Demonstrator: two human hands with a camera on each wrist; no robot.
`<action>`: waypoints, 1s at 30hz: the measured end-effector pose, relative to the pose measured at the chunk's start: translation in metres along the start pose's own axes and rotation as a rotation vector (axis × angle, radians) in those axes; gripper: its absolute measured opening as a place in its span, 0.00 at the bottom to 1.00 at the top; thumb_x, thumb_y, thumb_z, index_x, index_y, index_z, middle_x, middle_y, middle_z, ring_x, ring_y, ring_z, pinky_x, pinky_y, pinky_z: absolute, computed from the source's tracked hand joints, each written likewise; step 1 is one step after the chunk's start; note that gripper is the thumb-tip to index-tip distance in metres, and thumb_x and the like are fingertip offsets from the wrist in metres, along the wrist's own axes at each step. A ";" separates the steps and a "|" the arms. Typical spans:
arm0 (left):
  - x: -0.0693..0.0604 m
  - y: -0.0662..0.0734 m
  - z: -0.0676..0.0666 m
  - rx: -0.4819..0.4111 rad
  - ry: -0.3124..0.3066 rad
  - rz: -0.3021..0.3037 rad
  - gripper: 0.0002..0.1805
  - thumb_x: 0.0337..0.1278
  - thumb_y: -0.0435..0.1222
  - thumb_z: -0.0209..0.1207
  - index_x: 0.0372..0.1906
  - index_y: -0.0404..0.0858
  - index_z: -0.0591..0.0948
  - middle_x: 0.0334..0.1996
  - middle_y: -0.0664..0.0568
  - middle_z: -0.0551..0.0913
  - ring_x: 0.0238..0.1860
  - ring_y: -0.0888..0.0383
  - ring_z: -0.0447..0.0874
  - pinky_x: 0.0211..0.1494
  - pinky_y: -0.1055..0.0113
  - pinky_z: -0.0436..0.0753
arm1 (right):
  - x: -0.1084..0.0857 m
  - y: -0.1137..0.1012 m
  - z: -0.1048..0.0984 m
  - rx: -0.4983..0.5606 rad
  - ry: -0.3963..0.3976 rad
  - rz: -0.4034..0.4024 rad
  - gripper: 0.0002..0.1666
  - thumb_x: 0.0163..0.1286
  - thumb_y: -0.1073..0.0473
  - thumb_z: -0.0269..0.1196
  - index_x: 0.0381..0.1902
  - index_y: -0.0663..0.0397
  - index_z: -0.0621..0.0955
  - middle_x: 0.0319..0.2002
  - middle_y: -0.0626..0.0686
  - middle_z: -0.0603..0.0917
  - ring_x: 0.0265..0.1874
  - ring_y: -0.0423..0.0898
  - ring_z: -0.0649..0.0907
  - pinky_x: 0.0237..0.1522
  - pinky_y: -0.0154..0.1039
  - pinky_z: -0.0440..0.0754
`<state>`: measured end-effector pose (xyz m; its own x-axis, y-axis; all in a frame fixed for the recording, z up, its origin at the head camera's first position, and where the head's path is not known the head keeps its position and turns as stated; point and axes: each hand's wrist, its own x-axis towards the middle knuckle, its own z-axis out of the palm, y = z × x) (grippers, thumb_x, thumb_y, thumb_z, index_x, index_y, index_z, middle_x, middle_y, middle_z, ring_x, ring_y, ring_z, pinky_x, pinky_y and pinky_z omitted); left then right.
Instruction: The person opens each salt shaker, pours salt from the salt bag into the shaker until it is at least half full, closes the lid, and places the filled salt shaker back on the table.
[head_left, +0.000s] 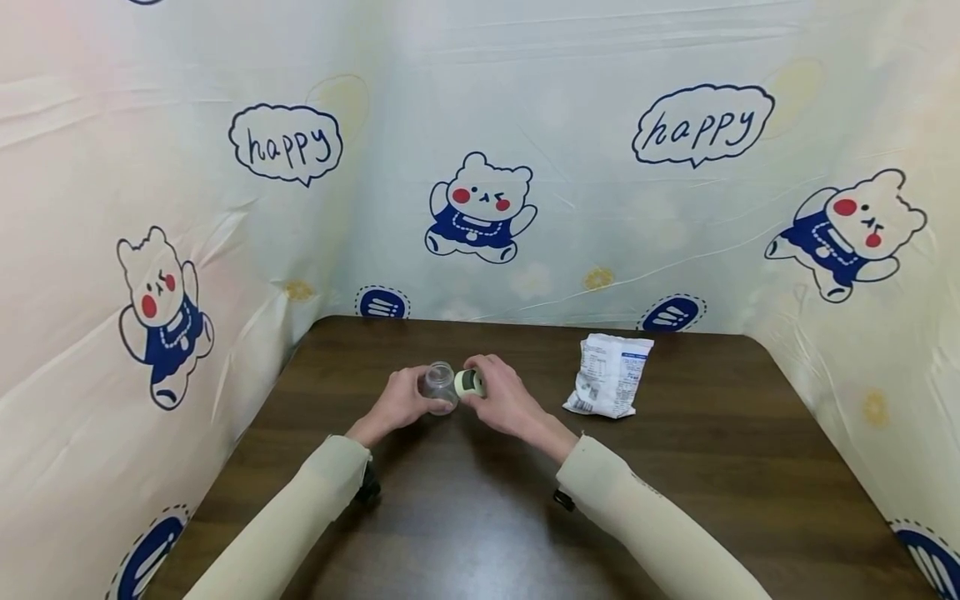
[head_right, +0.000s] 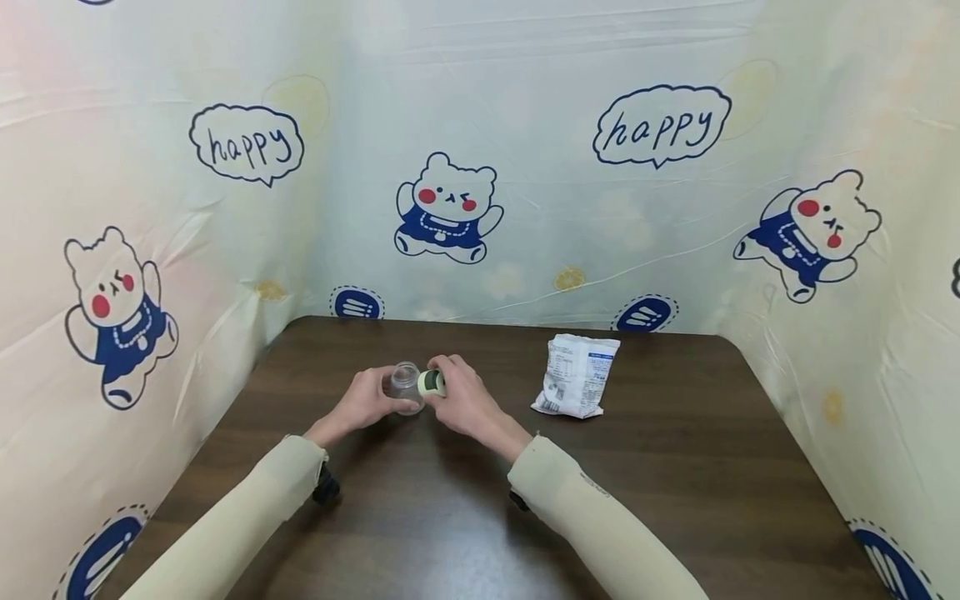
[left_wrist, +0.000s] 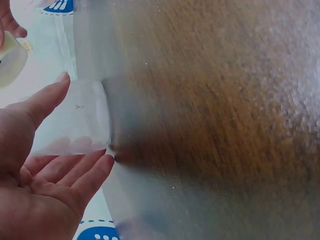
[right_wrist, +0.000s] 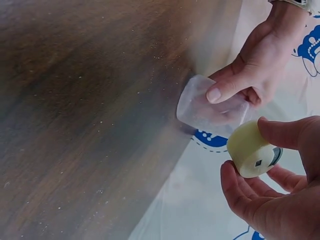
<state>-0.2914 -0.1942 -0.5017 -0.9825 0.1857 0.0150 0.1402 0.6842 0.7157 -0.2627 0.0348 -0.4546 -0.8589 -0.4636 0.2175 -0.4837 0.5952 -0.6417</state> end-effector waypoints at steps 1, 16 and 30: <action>0.001 0.000 0.000 -0.002 0.000 0.000 0.31 0.50 0.40 0.82 0.59 0.34 0.84 0.48 0.45 0.87 0.45 0.50 0.84 0.57 0.50 0.84 | -0.002 0.000 -0.001 0.005 0.004 -0.001 0.27 0.73 0.59 0.72 0.65 0.59 0.78 0.59 0.57 0.79 0.48 0.50 0.80 0.49 0.45 0.81; 0.002 0.001 -0.002 -0.017 -0.025 -0.009 0.32 0.50 0.39 0.82 0.60 0.33 0.83 0.47 0.45 0.87 0.45 0.50 0.85 0.57 0.50 0.84 | -0.030 0.009 -0.011 -0.013 0.029 -0.009 0.27 0.71 0.60 0.73 0.64 0.58 0.78 0.58 0.57 0.80 0.49 0.51 0.81 0.50 0.48 0.80; 0.002 0.001 0.001 0.018 -0.008 0.029 0.31 0.50 0.38 0.82 0.58 0.32 0.83 0.46 0.45 0.87 0.45 0.50 0.85 0.54 0.50 0.85 | -0.069 0.024 -0.025 -0.028 0.075 0.012 0.26 0.67 0.63 0.76 0.61 0.59 0.80 0.55 0.55 0.81 0.47 0.49 0.82 0.49 0.47 0.81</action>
<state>-0.2932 -0.1926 -0.5014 -0.9770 0.2112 0.0293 0.1704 0.6911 0.7024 -0.2194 0.0971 -0.4663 -0.8742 -0.4068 0.2651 -0.4772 0.6189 -0.6239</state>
